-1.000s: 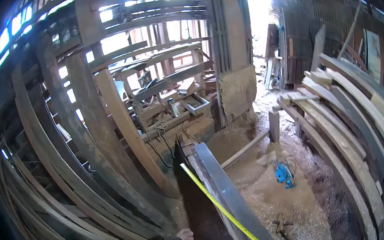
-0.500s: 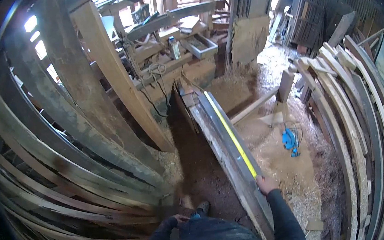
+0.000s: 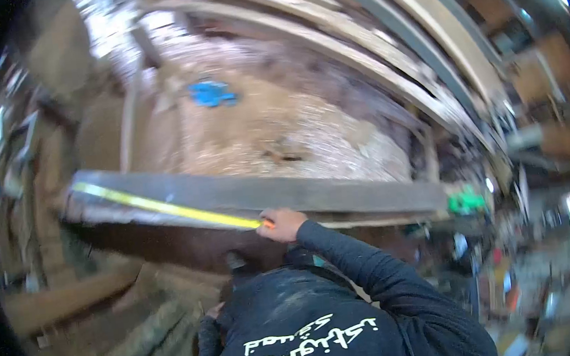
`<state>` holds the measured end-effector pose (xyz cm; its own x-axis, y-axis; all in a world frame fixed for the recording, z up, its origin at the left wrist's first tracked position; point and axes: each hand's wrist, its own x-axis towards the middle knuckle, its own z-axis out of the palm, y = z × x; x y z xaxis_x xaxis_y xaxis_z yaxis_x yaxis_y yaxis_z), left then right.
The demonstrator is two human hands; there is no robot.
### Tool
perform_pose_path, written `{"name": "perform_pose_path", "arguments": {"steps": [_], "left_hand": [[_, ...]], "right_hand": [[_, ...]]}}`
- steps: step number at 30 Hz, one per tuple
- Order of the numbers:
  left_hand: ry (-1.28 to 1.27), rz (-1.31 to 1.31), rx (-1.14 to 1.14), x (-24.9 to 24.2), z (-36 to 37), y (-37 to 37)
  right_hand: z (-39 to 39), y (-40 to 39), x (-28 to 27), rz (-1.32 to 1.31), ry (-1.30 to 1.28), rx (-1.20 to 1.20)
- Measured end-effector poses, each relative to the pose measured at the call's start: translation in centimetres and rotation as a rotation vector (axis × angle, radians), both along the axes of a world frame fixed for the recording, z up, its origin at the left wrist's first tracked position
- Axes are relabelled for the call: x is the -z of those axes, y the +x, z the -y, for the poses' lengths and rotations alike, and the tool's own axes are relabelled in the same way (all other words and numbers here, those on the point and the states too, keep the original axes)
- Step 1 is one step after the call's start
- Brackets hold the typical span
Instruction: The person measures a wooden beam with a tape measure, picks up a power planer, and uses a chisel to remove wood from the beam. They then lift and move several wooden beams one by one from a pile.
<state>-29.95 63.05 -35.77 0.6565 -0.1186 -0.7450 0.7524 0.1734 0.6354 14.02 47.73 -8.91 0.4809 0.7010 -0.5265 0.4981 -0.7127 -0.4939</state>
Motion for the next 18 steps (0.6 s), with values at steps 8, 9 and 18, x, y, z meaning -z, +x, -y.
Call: {"name": "perform_pose_path", "arguments": {"steps": [8,9,18], "left_hand": [[0.016,-0.152,0.51,4.1,-1.0,10.7],[0.027,-0.155,0.529,3.6,-0.6,11.6],[0.425,-0.083,0.651,-3.3,16.1,20.7]], "right_hand": [[29.2,6.4,-6.0,0.245,0.071,0.304],[33.2,7.3,-6.8,0.322,0.07,0.31],[62.6,21.5,-10.1,0.521,0.034,0.558]]}}
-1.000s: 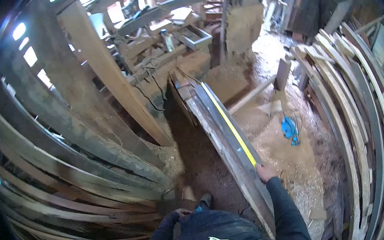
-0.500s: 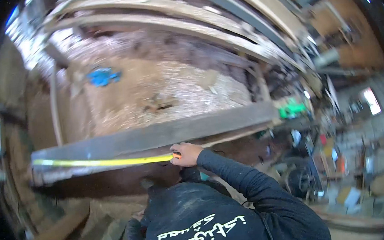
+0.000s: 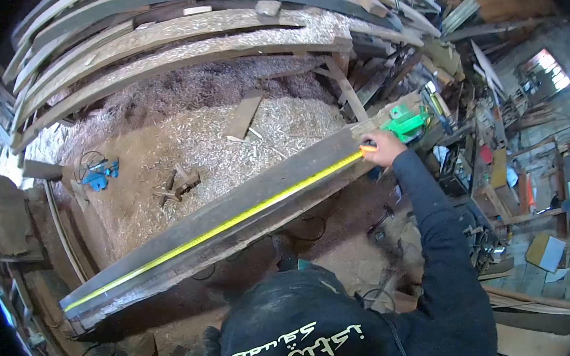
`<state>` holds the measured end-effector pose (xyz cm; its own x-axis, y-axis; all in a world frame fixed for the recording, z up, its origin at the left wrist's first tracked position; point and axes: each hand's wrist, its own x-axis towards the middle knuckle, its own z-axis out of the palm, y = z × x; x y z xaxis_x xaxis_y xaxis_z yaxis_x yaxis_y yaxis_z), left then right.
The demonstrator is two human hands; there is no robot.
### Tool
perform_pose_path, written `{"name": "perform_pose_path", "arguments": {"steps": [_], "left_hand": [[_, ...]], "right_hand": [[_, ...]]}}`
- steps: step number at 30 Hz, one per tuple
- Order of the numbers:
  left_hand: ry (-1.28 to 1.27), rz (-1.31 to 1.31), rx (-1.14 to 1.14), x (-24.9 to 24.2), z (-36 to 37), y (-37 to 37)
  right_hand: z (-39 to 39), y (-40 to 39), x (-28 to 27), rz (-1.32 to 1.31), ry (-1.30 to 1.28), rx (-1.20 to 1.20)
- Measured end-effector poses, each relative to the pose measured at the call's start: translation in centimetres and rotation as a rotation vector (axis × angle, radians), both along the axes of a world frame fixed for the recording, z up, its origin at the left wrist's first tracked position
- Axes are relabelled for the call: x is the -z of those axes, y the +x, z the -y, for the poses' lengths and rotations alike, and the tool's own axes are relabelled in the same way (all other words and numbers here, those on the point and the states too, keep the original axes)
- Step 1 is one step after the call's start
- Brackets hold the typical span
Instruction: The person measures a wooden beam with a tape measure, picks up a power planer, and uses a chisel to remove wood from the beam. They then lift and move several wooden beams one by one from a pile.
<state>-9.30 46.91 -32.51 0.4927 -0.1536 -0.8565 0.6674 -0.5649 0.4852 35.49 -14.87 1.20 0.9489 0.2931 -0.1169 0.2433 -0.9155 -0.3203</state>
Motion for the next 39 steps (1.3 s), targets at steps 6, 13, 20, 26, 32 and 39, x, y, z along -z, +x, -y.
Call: {"name": "perform_pose_path", "arguments": {"steps": [6,13,20,26,32,39], "left_hand": [[-0.122,-0.102,-0.497,0.9,8.3,1.9],[-0.233,-0.167,-0.663,-0.2,10.8,4.3],[0.023,-0.021,-0.572,-4.5,13.1,7.6],[0.082,0.039,-0.548,-0.5,12.9,4.9],[0.086,0.051,-0.665,-1.8,14.2,4.1],[0.004,-0.028,-0.744,-2.3,14.7,4.5]], "right_hand": [[4.5,4.3,3.3,0.035,-0.004,-0.048],[4.5,4.5,4.6,0.064,-0.007,-0.008],[3.0,5.1,3.6,-0.015,-0.133,-0.023],[3.6,6.0,4.3,-0.079,-0.114,-0.081],[3.6,6.7,4.7,-0.093,-0.108,-0.14],[2.9,6.3,3.9,-0.12,-0.151,-0.065]]}}
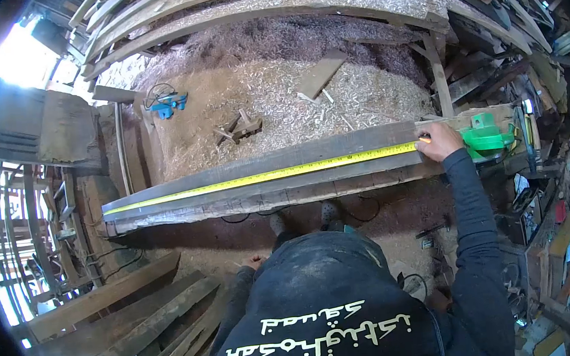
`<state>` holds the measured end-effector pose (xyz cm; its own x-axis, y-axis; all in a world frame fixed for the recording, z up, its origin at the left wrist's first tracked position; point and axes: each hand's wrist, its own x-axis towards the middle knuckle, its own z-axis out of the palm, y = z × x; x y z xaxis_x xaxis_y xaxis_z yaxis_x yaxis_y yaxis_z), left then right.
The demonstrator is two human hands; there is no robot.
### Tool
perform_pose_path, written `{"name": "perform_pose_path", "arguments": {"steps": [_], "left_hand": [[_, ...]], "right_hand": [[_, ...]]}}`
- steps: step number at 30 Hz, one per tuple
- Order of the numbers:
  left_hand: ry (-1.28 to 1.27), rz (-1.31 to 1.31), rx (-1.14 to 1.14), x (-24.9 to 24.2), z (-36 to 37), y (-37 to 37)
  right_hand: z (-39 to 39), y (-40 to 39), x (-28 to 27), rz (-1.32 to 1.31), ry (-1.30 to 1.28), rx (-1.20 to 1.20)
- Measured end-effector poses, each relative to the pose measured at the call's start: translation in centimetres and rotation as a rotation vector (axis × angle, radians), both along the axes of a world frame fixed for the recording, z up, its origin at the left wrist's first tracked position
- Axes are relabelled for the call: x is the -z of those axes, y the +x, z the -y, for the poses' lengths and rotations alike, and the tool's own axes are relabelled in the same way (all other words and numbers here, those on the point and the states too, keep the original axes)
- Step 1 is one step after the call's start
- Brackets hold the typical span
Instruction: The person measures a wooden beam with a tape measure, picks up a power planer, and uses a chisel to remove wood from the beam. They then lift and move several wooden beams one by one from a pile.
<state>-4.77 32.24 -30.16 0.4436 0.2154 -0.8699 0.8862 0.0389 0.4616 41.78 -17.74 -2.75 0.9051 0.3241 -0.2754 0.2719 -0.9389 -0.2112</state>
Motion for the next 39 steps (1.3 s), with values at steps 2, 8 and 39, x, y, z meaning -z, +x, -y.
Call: {"name": "perform_pose_path", "arguments": {"steps": [2,8,39], "left_hand": [[0.018,-0.011,0.037,-0.4,0.2,0.8],[0.015,0.167,0.234,-3.8,1.3,5.0],[-0.204,0.704,0.828,-18.8,24.5,32.5]], "right_hand": [[0.1,-0.1,0.1,0.023,0.001,-0.008],[0.1,0.0,0.2,0.02,-0.017,-0.002],[-0.1,0.1,0.8,0.012,-0.061,0.092]]}}
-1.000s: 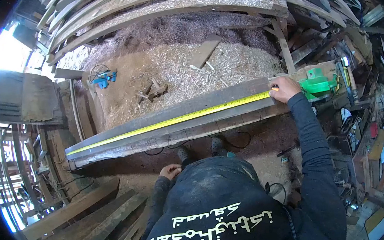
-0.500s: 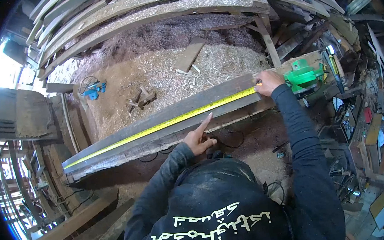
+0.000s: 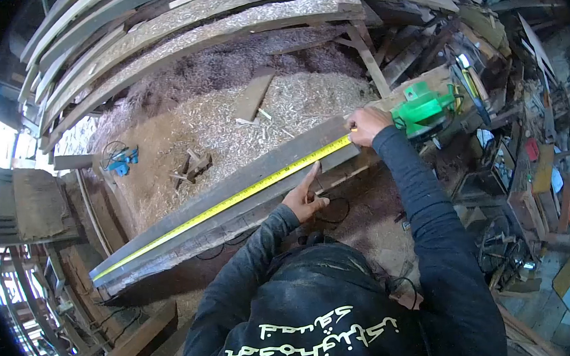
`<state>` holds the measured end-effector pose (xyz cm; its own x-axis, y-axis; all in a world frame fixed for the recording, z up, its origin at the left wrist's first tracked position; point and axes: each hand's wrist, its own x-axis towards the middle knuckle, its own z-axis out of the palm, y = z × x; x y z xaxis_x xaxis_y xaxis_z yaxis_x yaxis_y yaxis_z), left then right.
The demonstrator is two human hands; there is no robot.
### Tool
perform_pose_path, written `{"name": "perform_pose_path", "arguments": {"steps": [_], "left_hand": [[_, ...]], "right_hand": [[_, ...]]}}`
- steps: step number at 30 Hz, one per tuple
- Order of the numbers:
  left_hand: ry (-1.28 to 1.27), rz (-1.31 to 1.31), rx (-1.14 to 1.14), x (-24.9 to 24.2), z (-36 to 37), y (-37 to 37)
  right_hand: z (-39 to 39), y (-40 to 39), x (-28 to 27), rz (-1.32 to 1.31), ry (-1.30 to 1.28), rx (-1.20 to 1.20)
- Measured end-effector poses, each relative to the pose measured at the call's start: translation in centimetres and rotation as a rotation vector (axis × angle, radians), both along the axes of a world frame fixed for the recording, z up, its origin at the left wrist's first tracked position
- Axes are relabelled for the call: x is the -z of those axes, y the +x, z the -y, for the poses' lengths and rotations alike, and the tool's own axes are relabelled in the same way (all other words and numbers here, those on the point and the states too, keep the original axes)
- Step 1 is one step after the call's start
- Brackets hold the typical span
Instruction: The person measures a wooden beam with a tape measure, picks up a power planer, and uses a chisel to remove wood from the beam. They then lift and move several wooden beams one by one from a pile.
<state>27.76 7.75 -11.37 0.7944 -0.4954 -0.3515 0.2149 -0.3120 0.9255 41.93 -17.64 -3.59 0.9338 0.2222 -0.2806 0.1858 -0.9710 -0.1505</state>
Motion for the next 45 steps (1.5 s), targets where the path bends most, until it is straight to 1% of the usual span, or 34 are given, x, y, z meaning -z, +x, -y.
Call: {"name": "perform_pose_path", "arguments": {"steps": [1,2,4,5,6,7,8,9,11,12,13,14,15,17,18,19,20,21,23,25,27,28,29,32,33,35,37,38,39,41,42,43,44,45], "left_hand": [[-0.005,-0.011,-0.006,0.2,-0.2,0.0],[-0.023,0.067,-0.034,0.9,-0.1,-0.1],[0.022,0.15,-0.049,0.2,-0.4,-0.5],[-0.045,0.073,-0.055,-0.3,-0.9,-0.9],[-0.014,0.118,-0.044,-0.2,-1.7,-1.4],[-0.109,0.047,-0.065,-0.3,-2.9,-2.2],[-0.058,0.139,-0.087,0.4,-4.2,-3.2],[-0.125,0.055,-0.099,1.5,-5.8,-4.2],[-0.325,-0.359,-0.288,-1.4,-9.7,-6.4],[-0.311,-0.339,-0.341,-1.3,-11.5,-8.1],[-0.473,-0.48,-0.612,-0.7,-13.3,-9.7],[-0.648,-0.609,-0.874,0.2,-15.1,-11.1],[-0.806,-0.626,-1.019,0.9,-17.3,-12.4],[-1.103,-0.461,-1.266,2.0,-21.1,-15.0],[-1.114,-0.42,-1.293,1.6,-22.8,-15.6],[-1.155,-0.363,-1.459,0.9,-24.6,-16.1],[-1.198,-0.303,-1.625,0.6,-26.1,-16.7],[-1.211,-0.262,-1.656,0.5,-27.4,-17.4],[-1.205,-0.135,-1.645,0.4,-30.1,-18.3],[-1.174,-0.148,-1.689,0.3,-32.0,-18.9],[-1.003,-0.131,-1.759,0.6,-34.2,-18.7],[-0.896,-0.115,-1.812,0.1,-35.0,-18.3],[-0.811,-0.087,-1.843,-0.3,-35.8,-17.9],[-0.659,-0.056,-1.713,-1.3,-37.3,-16.7],[-0.669,-0.063,-1.69,-0.7,-37.5,-16.1],[-0.258,0.037,-1.276,1.3,-36.8,-15.3],[-0.223,-0.096,-1.177,2.2,-34.0,-13.9],[-0.11,-0.145,-1.01,2.4,-33.1,-13.2],[0.001,-0.191,-0.839,2.7,-32.7,-13.0],[-0.023,0.129,-0.695,3.7,-32.9,-13.6],[0.02,0.149,-0.658,3.1,-34.8,-13.8],[0.006,0.154,-0.623,3.1,-37.0,-14.4],[0.05,0.122,-0.77,3.3,-39.4,-14.8],[0.092,0.092,-0.911,3.7,-41.9,-15.1]], "right_hand": [[0.1,0.0,-0.3,-0.04,0.006,0.012],[-0.2,0.2,-0.5,-0.079,0.02,0.009],[0.6,0.1,0.6,0.056,0.151,-0.093],[0.6,0.5,0.2,0.001,0.134,-0.126],[0.4,0.1,-1.0,0.007,0.217,-0.165],[0.8,0.0,-1.0,-0.003,0.259,-0.157],[0.5,-0.4,-1.9,-0.006,0.245,-0.102],[0.3,-0.8,-2.7,0.032,0.219,-0.141],[0.0,-2.2,-3.1,0.217,0.309,-0.22],[-1.7,-3.1,-5.5,0.116,0.306,-0.228],[-3.7,-4.4,-7.8,0.018,0.297,-0.23],[-5.1,-5.1,-8.0,-0.045,0.333,-0.298],[-6.3,-5.8,-8.0,-0.107,0.364,-0.365],[-9.2,-7.4,-6.5,-0.219,0.361,-0.501],[-10.9,-8.2,-5.3,-0.259,0.383,-0.56],[-12.8,-9.0,-3.8,-0.303,0.4,-0.625],[-14.4,-10.0,-1.8,-0.409,0.515,-0.579],[-16.0,-11.1,0.1,-0.522,0.624,-0.527],[-19.5,-12.5,1.6,-0.895,0.556,-0.276],[-22.0,-13.8,2.8,-0.845,0.497,-0.329],[-23.7,-14.4,4.8,-0.743,0.511,-0.396],[-25.0,-14.8,2.5,-0.656,0.527,-0.478],[-26.0,-15.0,1.8,-0.639,0.53,-0.447],[-28.6,-15.8,0.3,-0.652,0.562,-0.416],[-29.6,-16.1,-0.1,-0.638,0.559,-0.396],[-31.9,-16.6,-0.8,-0.613,0.558,-0.344],[-34.0,-17.2,0.8,-0.591,0.607,-0.289],[-35.0,-17.5,1.3,-0.58,0.66,-0.246],[-36.1,-18.0,0.7,-0.573,0.653,-0.224],[-38.4,-18.3,-0.9,-0.454,0.587,-0.129],[-38.8,-18.4,-0.6,-0.442,0.58,-0.106],[-38.8,-18.5,0.4,-0.207,0.577,-0.155],[-38.8,-18.4,1.2,0.038,0.561,-0.193],[-38.5,-18.0,1.8,0.07,0.552,-0.145]]}}
